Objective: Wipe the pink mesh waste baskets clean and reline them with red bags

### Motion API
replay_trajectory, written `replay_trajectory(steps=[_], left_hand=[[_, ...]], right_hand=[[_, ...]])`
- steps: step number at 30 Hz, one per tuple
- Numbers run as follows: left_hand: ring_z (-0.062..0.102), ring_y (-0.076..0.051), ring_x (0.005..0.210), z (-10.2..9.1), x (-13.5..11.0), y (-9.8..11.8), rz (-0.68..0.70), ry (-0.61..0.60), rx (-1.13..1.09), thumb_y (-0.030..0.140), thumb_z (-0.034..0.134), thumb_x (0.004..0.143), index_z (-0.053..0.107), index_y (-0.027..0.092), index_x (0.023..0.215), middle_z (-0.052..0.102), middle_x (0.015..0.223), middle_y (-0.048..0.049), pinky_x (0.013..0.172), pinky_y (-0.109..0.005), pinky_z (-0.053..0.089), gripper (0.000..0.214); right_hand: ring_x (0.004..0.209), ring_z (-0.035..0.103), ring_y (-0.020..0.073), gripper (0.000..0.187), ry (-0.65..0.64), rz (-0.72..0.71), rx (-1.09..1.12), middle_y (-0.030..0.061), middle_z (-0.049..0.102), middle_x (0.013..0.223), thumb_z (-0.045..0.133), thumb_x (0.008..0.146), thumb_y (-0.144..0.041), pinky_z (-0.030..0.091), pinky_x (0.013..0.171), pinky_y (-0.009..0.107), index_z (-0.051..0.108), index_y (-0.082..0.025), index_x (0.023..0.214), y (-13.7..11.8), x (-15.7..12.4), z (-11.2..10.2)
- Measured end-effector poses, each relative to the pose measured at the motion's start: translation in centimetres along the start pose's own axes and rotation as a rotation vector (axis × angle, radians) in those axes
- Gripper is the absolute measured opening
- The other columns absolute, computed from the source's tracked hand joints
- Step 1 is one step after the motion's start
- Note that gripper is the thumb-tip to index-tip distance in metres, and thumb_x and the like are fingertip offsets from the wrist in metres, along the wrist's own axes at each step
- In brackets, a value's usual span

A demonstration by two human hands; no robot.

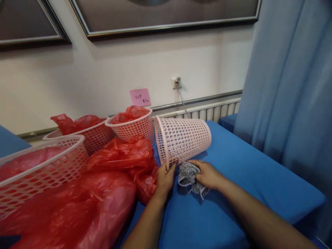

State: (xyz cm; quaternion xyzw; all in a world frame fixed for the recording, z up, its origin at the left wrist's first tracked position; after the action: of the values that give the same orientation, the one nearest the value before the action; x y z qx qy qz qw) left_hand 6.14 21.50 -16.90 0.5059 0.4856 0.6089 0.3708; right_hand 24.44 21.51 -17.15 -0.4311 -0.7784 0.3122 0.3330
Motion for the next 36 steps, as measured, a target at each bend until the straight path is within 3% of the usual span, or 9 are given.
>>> replay_trajectory(steps=[5, 7, 11, 16, 22, 26, 32, 34, 36], left_hand=[[0.073, -0.025, 0.101, 0.2, -0.4, 1.5, 0.094, -0.028, 0.189, 0.038, 0.072, 0.082, 0.074, 0.015, 0.108, 0.079, 0.106, -0.008, 0.093, -0.036, 0.056, 0.035], [0.073, -0.024, 0.098, 0.3, -0.9, 3.0, 0.161, -0.027, 0.31, 0.037, 0.07, 0.084, 0.073, 0.016, 0.109, 0.079, 0.104, -0.0071, 0.093, -0.035, 0.055, 0.033], [0.072, -0.026, 0.093, 1.3, -1.7, 4.4, 0.193, -0.103, 0.427, 0.033, 0.068, 0.082, 0.07, 0.018, 0.113, 0.078, 0.102, -0.0075, 0.087, -0.035, 0.054, 0.034], [0.063, -0.022, 0.069, 1.8, -2.0, 3.4, 0.161, -0.12, 0.313, 0.04, 0.065, 0.08, 0.066, 0.02, 0.076, 0.068, 0.071, -0.0034, 0.069, -0.033, 0.053, 0.02], [0.062, -0.021, 0.067, 2.5, -2.4, 2.5, 0.056, -0.15, 0.29, 0.043, 0.068, 0.079, 0.067, 0.018, 0.072, 0.066, 0.066, -0.0027, 0.067, -0.032, 0.054, 0.026], [0.07, -0.028, 0.103, 2.7, -2.5, 3.5, 0.111, -0.153, 0.31, 0.043, 0.06, 0.09, 0.076, 0.016, 0.102, 0.077, 0.099, -0.0094, 0.097, -0.04, 0.054, 0.033], [0.066, -0.029, 0.121, 3.4, -2.3, 3.2, 0.123, -0.219, 0.298, 0.042, 0.06, 0.092, 0.075, 0.019, 0.117, 0.075, 0.122, -0.0103, 0.112, -0.044, 0.046, 0.037], [0.065, -0.029, 0.122, 3.6, -2.2, 3.0, 0.125, -0.231, 0.312, 0.043, 0.06, 0.092, 0.075, 0.019, 0.116, 0.074, 0.122, -0.0103, 0.112, -0.044, 0.046, 0.037], [0.065, -0.028, 0.122, 3.6, -2.1, 2.9, 0.123, -0.235, 0.325, 0.043, 0.059, 0.093, 0.075, 0.018, 0.116, 0.075, 0.122, -0.0104, 0.112, -0.044, 0.046, 0.038]], right_hand=[[0.139, 0.047, 0.0263, 0.07, 0.77, -0.123, 0.103, 0.0094, 0.045, 0.151, 0.053, 0.078, -0.011, 0.039, 0.118, 0.049, 0.047, -0.026, 0.146, -2.7, -3.7, -8.2], [0.145, 0.04, 0.0287, 0.073, 0.93, -0.095, 0.028, 0.0129, 0.031, 0.158, 0.057, 0.084, -0.019, 0.037, 0.12, 0.05, 0.035, -0.024, 0.154, -3.5, -3.7, -10.0], [0.151, 0.028, 0.0356, 0.086, 0.806, -0.197, -0.145, 0.0177, 0.013, 0.164, 0.068, 0.086, -0.034, 0.038, 0.118, 0.054, 0.023, -0.023, 0.158, -7.0, -0.2, -8.2], [0.153, 0.017, 0.0439, 0.082, 0.719, -0.442, -0.283, 0.0151, -0.004, 0.168, 0.071, 0.084, -0.036, 0.036, 0.113, 0.067, 0.03, -0.029, 0.155, -10.2, -0.6, -3.2], [0.149, 0.031, 0.0358, 0.069, 0.756, -0.623, -0.268, 0.01, 0.012, 0.166, 0.056, 0.081, -0.007, 0.046, 0.111, 0.055, 0.049, -0.032, 0.144, -9.1, -2.2, -3.4], [0.15, 0.031, 0.0307, 0.061, 0.823, -0.449, -0.255, 0.0122, 0.025, 0.161, 0.046, 0.082, -0.002, 0.041, 0.116, 0.054, 0.056, -0.025, 0.138, -5.1, 0.3, -6.6], [0.144, 0.039, 0.0335, 0.058, 0.916, 0.194, -0.047, 0.0196, 0.036, 0.153, 0.048, 0.084, -0.015, 0.037, 0.118, 0.057, 0.053, -0.015, 0.141, 6.5, 3.6, -11.4], [0.142, 0.041, 0.0342, 0.057, 0.906, 0.185, -0.03, 0.0216, 0.038, 0.151, 0.048, 0.085, -0.019, 0.036, 0.119, 0.056, 0.052, -0.012, 0.141, 6.3, 3.7, -11.2], [0.144, 0.039, 0.034, 0.056, 0.869, 0.002, -0.099, 0.0211, 0.036, 0.153, 0.048, 0.085, -0.017, 0.036, 0.119, 0.056, 0.052, -0.013, 0.141, 2.8, 3.2, -10.1]])
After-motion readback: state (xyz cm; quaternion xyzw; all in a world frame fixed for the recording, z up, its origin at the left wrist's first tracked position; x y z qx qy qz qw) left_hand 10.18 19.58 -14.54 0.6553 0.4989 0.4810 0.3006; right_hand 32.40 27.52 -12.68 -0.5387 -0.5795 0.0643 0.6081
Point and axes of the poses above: each hand's wrist, its own x-axis towards the middle knuckle, its own z-axis out of the palm, y = z × x, the point moved 10 cm from there along x, towards the middle knuckle
